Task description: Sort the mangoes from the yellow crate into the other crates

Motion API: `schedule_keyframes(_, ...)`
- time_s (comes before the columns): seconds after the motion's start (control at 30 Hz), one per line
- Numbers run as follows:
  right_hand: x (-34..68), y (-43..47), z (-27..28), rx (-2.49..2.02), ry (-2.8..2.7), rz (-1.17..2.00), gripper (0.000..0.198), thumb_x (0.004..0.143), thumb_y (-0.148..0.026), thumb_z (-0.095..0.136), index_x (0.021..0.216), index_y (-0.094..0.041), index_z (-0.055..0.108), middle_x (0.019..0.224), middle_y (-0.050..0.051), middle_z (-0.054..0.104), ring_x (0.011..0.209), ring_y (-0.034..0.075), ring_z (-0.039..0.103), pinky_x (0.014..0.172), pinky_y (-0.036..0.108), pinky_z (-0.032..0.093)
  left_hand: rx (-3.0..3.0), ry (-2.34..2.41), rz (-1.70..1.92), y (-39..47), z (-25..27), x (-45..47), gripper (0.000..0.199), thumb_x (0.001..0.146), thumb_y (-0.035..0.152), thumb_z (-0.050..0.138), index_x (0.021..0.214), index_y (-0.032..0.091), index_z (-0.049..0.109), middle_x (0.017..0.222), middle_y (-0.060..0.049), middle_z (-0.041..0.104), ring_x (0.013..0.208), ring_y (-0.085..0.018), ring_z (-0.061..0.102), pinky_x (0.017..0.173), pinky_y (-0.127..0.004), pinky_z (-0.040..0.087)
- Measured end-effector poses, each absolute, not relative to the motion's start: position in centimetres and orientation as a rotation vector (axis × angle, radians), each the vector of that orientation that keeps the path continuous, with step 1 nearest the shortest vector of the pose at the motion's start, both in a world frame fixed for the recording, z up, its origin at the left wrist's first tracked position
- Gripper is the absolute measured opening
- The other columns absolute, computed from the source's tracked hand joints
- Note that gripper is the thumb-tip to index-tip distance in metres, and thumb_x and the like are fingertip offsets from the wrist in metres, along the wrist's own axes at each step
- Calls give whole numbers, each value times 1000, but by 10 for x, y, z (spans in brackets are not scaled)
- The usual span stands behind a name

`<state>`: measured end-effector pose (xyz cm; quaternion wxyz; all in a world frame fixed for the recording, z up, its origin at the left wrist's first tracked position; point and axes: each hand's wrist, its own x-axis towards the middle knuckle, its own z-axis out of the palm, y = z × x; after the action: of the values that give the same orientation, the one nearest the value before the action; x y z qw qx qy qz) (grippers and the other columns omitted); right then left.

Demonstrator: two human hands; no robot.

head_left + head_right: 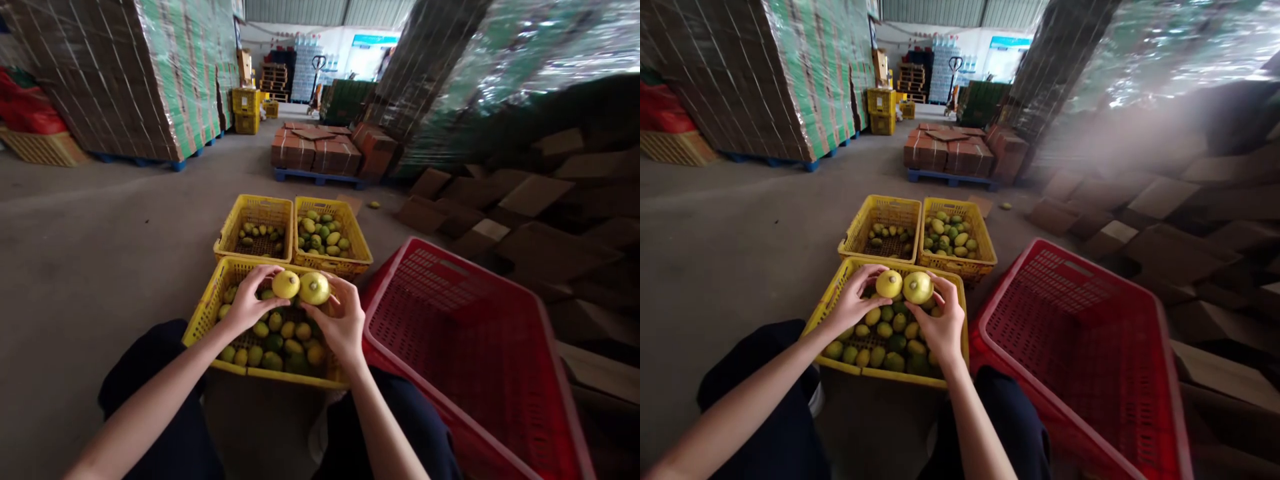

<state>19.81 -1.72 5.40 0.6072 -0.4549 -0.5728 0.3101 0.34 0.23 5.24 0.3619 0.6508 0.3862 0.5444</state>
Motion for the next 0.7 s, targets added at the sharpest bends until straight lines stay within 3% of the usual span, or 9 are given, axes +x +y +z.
schedule_keyframes(0.2, 200, -13, 61, -930, -1292, 909, 58, 59, -30, 87, 112, -25, 64, 123, 9, 63, 118, 28, 57, 94, 44, 54, 1349, 900, 1384, 1, 61, -1, 50, 70, 39, 80, 113, 22, 62, 114, -8, 66, 104, -22, 63, 95, -35, 50)
schedule_keyframes(0.37, 201, -11, 64, -932, -1118, 1200, 61, 62, -29, 85, 118, -26, 62, 107, 4, 71, 103, 25, 66, 92, 42, 54, 1059, 876, 1308, 1, 61, -6, 41, 74, 37, 77, 112, 23, 66, 121, -6, 65, 112, -22, 61, 97, -35, 48)
schedule_keyframes(0.53, 194, -8, 58, -968, -1007, 1388, 47, 71, -40, 77, 114, -25, 64, 108, 4, 72, 102, 24, 66, 86, 38, 55, 905, 860, 1266, 3, 55, -4, 43, 77, 42, 72, 116, 23, 68, 123, -6, 66, 119, -27, 57, 101, -42, 46)
schedule_keyframes(0.7, 180, -6, 48, -1072, -1049, 1464, 49, 71, -48, 75, 111, -22, 67, 105, 4, 71, 98, 24, 65, 80, 37, 56, 971, 1001, 1201, 1, 54, 2, 53, 71, 41, 79, 119, 21, 69, 123, -10, 66, 117, -29, 58, 100, -39, 46)
